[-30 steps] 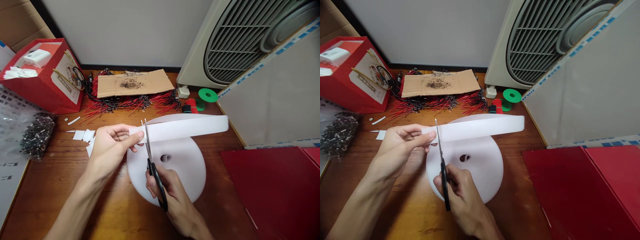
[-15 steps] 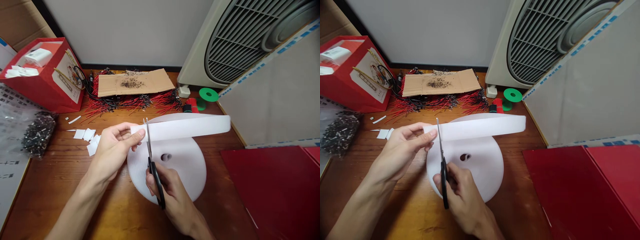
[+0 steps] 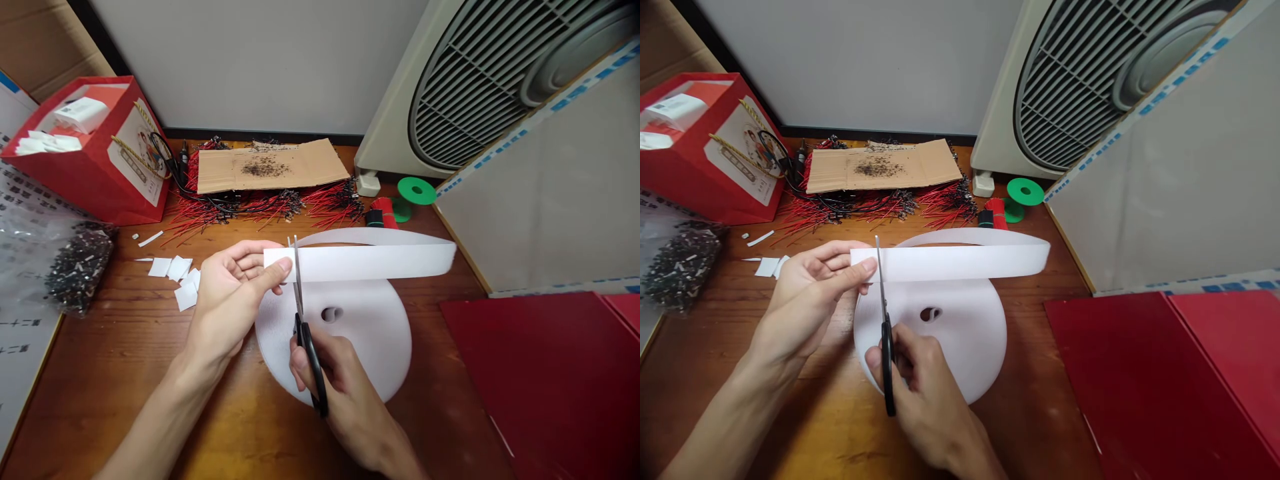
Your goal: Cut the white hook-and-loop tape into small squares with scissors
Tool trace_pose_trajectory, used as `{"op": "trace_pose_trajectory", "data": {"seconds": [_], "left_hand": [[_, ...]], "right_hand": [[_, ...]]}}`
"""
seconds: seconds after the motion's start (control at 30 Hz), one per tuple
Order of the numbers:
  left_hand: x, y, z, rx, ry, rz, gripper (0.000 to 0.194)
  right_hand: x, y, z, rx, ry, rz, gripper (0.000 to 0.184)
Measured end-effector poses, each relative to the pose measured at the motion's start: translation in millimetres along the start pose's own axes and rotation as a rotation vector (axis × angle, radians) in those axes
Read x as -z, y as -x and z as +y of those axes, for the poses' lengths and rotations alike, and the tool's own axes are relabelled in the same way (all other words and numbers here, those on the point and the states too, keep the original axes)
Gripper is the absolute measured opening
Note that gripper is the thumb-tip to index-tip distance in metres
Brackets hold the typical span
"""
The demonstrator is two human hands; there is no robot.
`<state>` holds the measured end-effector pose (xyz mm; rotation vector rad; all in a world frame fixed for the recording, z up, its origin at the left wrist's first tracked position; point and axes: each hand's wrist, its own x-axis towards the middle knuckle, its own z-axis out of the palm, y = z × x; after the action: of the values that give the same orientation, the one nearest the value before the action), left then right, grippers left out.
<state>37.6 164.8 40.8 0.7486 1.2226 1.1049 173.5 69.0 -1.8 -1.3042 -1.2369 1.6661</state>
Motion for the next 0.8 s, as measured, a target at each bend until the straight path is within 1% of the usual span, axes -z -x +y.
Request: {"op": "trace_pose_trajectory", "data": {"seconds": [0.17, 0.33, 0.57, 0.8], "left_hand": [[1.2, 2.0, -0.2, -0.024, -0.023, -0.028, 0.035], [0.7, 3.8, -2.1, -0.054, -0.053, -0.04, 0.03], [0.7, 2.6, -0.4, -0.052, -0.086, -0.007, 0.031], [-3.4, 5.6, 7.9, -0.05, -0.141, -0.017, 0.03]], "right_hand": [[-1.4, 0.9, 0.1, 0.012, -0.004, 0.011, 0.051], [-4.0, 1.3, -2.9, 0.006, -0.019, 0.017, 0.058], [-5.7, 2.6, 0.7, 0.017, -0.025, 0.018, 0.057], [-3.2, 1.9, -2.8, -0.035, -0.013, 0.036, 0.06]]}}
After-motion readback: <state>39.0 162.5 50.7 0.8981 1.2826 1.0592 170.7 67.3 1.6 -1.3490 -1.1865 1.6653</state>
